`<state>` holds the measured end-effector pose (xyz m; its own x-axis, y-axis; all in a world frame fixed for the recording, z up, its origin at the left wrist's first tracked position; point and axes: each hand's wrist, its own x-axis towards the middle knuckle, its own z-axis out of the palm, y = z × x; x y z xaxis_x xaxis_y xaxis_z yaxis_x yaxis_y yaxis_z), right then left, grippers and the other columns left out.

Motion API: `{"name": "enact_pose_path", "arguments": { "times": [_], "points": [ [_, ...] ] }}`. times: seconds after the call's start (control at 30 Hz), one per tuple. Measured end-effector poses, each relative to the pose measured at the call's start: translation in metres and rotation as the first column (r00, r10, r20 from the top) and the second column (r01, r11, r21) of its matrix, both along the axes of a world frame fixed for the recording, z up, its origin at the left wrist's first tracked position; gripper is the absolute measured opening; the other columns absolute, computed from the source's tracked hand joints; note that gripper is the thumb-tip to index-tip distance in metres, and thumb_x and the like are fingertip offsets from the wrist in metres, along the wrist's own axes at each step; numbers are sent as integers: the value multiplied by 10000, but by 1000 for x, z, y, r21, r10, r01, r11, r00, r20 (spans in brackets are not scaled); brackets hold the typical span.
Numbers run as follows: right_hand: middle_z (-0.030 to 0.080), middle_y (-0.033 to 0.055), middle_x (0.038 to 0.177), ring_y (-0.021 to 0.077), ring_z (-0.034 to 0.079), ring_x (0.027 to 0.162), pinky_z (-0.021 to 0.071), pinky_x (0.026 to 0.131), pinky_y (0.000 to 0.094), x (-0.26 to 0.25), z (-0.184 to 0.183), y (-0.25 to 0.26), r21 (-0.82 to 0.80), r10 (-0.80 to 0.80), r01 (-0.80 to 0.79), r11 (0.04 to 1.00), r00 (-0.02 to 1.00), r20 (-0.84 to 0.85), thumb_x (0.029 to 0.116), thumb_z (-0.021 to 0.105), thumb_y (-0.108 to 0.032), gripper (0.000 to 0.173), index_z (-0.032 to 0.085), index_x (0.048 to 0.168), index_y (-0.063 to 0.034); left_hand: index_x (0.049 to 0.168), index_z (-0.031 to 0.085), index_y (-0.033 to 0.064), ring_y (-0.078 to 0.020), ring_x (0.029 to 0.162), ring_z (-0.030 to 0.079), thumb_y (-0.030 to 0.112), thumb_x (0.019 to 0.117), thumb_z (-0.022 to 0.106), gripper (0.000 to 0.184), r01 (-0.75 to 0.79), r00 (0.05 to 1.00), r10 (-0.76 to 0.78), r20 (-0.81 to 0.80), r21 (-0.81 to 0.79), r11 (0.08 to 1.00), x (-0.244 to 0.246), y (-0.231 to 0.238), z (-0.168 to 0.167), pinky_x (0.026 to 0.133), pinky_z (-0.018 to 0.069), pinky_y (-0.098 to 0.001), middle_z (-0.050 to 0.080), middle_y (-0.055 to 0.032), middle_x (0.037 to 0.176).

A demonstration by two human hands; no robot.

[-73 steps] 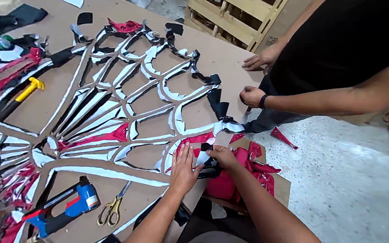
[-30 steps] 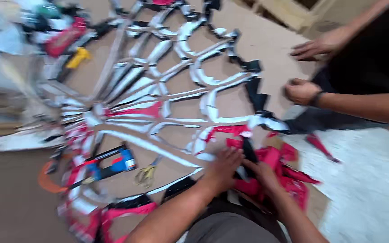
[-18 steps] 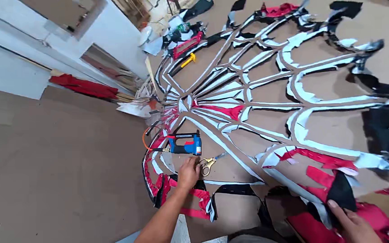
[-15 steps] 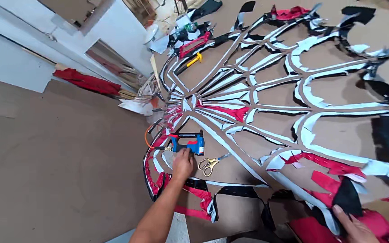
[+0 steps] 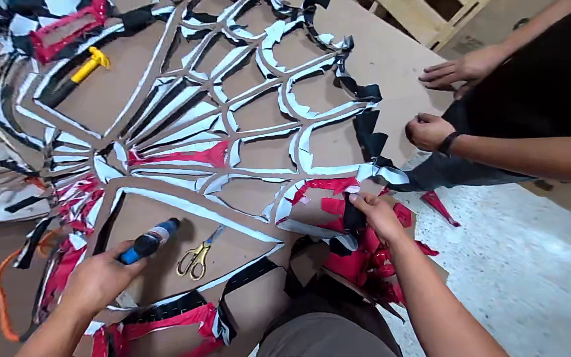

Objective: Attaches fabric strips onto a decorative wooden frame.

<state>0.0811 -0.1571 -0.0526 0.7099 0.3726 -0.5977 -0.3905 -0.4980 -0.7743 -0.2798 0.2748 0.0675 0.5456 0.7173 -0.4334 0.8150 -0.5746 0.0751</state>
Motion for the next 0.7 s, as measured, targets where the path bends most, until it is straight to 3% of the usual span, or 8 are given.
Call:
{"name": "enact_pose_path", "arguments": {
  "times": [0.07, 0.13, 0.23, 0.3, 0.4, 0.53, 0.7],
  "points": [
    [695, 87, 912, 174, 662, 807, 563, 729, 410, 17, -11, 22, 123, -184, 191, 974, 981, -69, 1006, 624, -461, 425, 675, 1082, -46, 1064, 752, 85, -377, 790, 701, 310, 862, 828, 312, 153, 987, -146, 74, -101, 983, 34, -25, 29, 737, 521, -682, 716, -175, 830],
    [691, 110, 935, 197, 664, 854, 562, 775, 444, 30, -24, 38, 153, -283, 298, 942, 953, -110, 964, 686, -471, 464, 651, 1041, -15, 1052, 752, 128, -265, 780, 717, 354, 845, 798, 310, 317, 943, -291, 163, -167, 934, 84, -54, 40, 727, 562, -596, 728, -76, 824],
    [701, 120, 862, 226, 678, 821, 554, 766, 486, 32, -36, 52, 68, -376, 380, 923, 925, -57, 941, 711, -489, 481, 684, 940, -8, 1127, 746, 174, -244, 846, 722, 300, 866, 784, 292, 477, 873, -427, 235, -231, 848, 175, -89, 29, 774, 575, -584, 741, -58, 891],
    [686, 174, 886, 305, 660, 870, 517, 794, 573, 25, -31, 59, -33, -431, 430, 902, 901, -55, 957, 670, -537, 548, 680, 927, 10, 1159, 757, 197, -256, 856, 717, 307, 872, 785, 308, 528, 848, -492, 196, -230, 818, 232, -107, 18, 783, 562, -600, 749, -66, 906],
    [682, 210, 929, 367, 652, 924, 493, 805, 627, 21, -21, 71, -159, -481, 468, 869, 875, -49, 976, 611, -580, 593, 695, 946, 6, 1030, 763, 203, -242, 792, 693, 404, 903, 759, 238, 571, 819, -564, 109, -250, 782, 292, -117, -1, 730, 551, -570, 720, -48, 826],
    [691, 211, 912, 400, 668, 940, 487, 790, 657, 21, -18, 77, -292, -424, 419, 860, 904, 46, 1007, 537, -598, 609, 705, 913, -20, 956, 758, 207, -197, 759, 678, 432, 906, 739, 231, 626, 770, -636, 61, -266, 733, 321, -121, -17, 700, 543, -524, 703, -14, 783],
    [686, 196, 900, 377, 669, 940, 487, 799, 638, 24, -24, 78, -294, -421, 422, 857, 904, 71, 1001, 554, -587, 583, 694, 887, -33, 943, 763, 225, -168, 742, 671, 441, 905, 739, 221, 644, 743, -669, -4, -267, 717, 329, -124, -20, 690, 541, -499, 701, 10, 772]
  ]
}}
